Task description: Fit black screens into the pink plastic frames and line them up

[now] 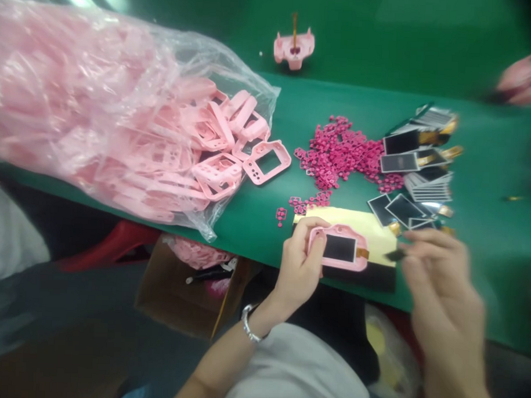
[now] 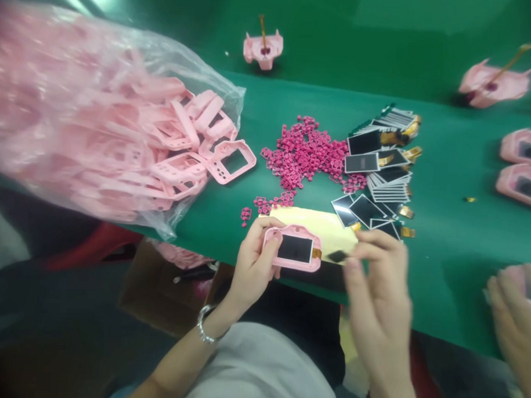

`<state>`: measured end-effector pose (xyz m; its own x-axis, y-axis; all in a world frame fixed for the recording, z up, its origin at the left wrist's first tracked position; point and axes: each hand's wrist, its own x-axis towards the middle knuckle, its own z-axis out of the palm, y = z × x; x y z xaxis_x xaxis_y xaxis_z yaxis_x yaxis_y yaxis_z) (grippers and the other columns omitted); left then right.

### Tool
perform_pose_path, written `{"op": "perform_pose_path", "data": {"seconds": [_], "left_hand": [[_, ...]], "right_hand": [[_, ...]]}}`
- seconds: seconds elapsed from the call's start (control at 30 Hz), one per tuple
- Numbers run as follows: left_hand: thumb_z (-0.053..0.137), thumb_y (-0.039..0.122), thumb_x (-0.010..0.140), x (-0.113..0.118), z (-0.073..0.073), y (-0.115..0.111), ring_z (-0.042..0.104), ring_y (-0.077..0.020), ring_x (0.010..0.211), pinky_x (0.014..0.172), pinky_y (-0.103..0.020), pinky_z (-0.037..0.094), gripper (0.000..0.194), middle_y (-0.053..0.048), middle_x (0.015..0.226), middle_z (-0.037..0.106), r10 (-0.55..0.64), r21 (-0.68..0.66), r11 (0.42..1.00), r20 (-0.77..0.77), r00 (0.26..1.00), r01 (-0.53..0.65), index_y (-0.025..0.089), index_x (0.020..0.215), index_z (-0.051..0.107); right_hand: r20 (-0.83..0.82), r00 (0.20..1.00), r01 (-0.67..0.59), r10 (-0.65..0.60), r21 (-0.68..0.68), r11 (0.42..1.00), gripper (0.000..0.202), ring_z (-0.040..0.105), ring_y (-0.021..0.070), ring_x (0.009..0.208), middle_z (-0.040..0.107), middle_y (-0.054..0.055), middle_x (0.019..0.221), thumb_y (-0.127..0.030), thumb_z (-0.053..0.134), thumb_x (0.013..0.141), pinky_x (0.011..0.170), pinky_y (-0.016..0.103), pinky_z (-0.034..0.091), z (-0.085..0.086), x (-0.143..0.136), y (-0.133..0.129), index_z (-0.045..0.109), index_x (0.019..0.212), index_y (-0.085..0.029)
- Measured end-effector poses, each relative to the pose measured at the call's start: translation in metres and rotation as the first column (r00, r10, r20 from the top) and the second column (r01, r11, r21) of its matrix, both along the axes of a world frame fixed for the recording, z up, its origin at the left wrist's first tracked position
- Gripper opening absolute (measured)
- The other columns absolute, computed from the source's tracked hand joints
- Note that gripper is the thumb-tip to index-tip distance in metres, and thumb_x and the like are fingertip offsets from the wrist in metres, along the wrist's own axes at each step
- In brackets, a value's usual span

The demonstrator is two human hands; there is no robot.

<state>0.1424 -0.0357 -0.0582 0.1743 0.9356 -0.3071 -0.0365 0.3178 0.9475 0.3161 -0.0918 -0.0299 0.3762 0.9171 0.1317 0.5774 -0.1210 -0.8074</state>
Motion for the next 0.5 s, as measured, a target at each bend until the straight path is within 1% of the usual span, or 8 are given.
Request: {"op": "perform_pose_path", "data": {"seconds": [0.07, 0.1, 0.13, 0.2, 0.3, 0.4, 0.5], "left_hand": [[0.052, 0.039, 0.106, 0.0, 0.001, 0.0, 0.045, -0.0073, 0.041, 0.042, -0.018, 0.035, 0.019, 0.007, 0.059, 0.05, -0.028, -0.009, 1.0, -0.024, 0.999, 0.028, 0.023, 0.11, 0.062], [0.052, 0.039, 0.106, 0.0, 0.002, 0.0, 0.045, -0.0076, 0.041, 0.042, -0.018, 0.035, 0.019, 0.007, 0.06, 0.05, -0.036, -0.018, 0.999, -0.028, 0.999, 0.035, 0.024, 0.11, 0.063], [0.052, 0.04, 0.106, 0.0, 0.003, 0.0, 0.045, -0.008, 0.041, 0.042, -0.018, 0.036, 0.02, 0.007, 0.059, 0.05, -0.04, -0.024, 0.999, -0.026, 0.999, 0.039, 0.024, 0.111, 0.063], [0.053, 0.041, 0.105, 0.0, 0.003, 0.0, 0.044, -0.0088, 0.041, 0.043, -0.019, 0.036, 0.021, 0.007, 0.057, 0.049, -0.04, -0.026, 0.999, -0.013, 0.999, 0.04, 0.024, 0.111, 0.063], [0.053, 0.041, 0.105, 0.0, 0.004, 0.0, 0.043, -0.0089, 0.041, 0.043, -0.019, 0.037, 0.02, 0.007, 0.057, 0.05, -0.03, -0.029, 0.999, -0.005, 1.0, 0.03, 0.024, 0.11, 0.063], [0.053, 0.04, 0.105, 0.0, 0.004, 0.0, 0.043, -0.0084, 0.041, 0.044, -0.019, 0.037, 0.019, 0.006, 0.059, 0.051, -0.022, -0.032, 0.999, -0.007, 1.0, 0.021, 0.024, 0.109, 0.063], [0.053, 0.04, 0.105, 0.0, 0.004, 0.0, 0.042, -0.0085, 0.041, 0.045, -0.02, 0.037, 0.019, 0.007, 0.057, 0.05, -0.025, -0.039, 0.999, -0.003, 1.0, 0.025, 0.024, 0.109, 0.063]], "right_hand": [[0.036, 0.975, -0.217, 0.221, -0.075, 0.973, 0.013, 0.053, 0.0266, 0.133, 0.056, 0.01, 0.132, -0.033, 0.053, 0.104, 0.112, 0.047, 0.041, 0.013, -0.01, 0.007, 0.061, 0.099, -0.024], [0.047, 0.958, -0.279, 0.284, -0.099, 0.955, 0.012, 0.053, 0.0256, 0.133, 0.055, 0.01, 0.133, -0.031, 0.052, 0.105, 0.112, 0.046, 0.041, 0.016, -0.015, 0.011, 0.061, 0.099, -0.024], [0.057, 0.947, -0.309, 0.317, -0.116, 0.944, 0.012, 0.054, 0.0247, 0.131, 0.055, 0.011, 0.132, -0.029, 0.051, 0.105, 0.111, 0.045, 0.042, 0.017, -0.018, 0.014, 0.06, 0.099, -0.025], [0.067, 0.94, -0.322, 0.334, -0.143, 0.936, 0.012, 0.056, 0.024, 0.126, 0.056, 0.011, 0.128, -0.028, 0.05, 0.105, 0.108, 0.045, 0.043, 0.015, -0.021, 0.017, 0.059, 0.099, -0.025], [0.077, 0.937, -0.327, 0.341, -0.148, 0.933, 0.011, 0.056, 0.0225, 0.12, 0.055, 0.009, 0.123, -0.026, 0.05, 0.105, 0.104, 0.041, 0.044, 0.009, -0.02, 0.018, 0.059, 0.098, -0.025], [0.081, 0.936, -0.329, 0.342, -0.141, 0.934, 0.01, 0.057, 0.0201, 0.115, 0.054, 0.007, 0.123, -0.025, 0.051, 0.105, 0.099, 0.037, 0.045, 0.007, -0.018, 0.017, 0.059, 0.099, -0.025], [0.091, 0.931, -0.338, 0.353, -0.143, 0.93, 0.009, 0.057, 0.0199, 0.11, 0.054, 0.007, 0.124, -0.025, 0.051, 0.105, 0.091, 0.035, 0.047, 0.006, -0.019, 0.018, 0.059, 0.1, -0.025]]}}
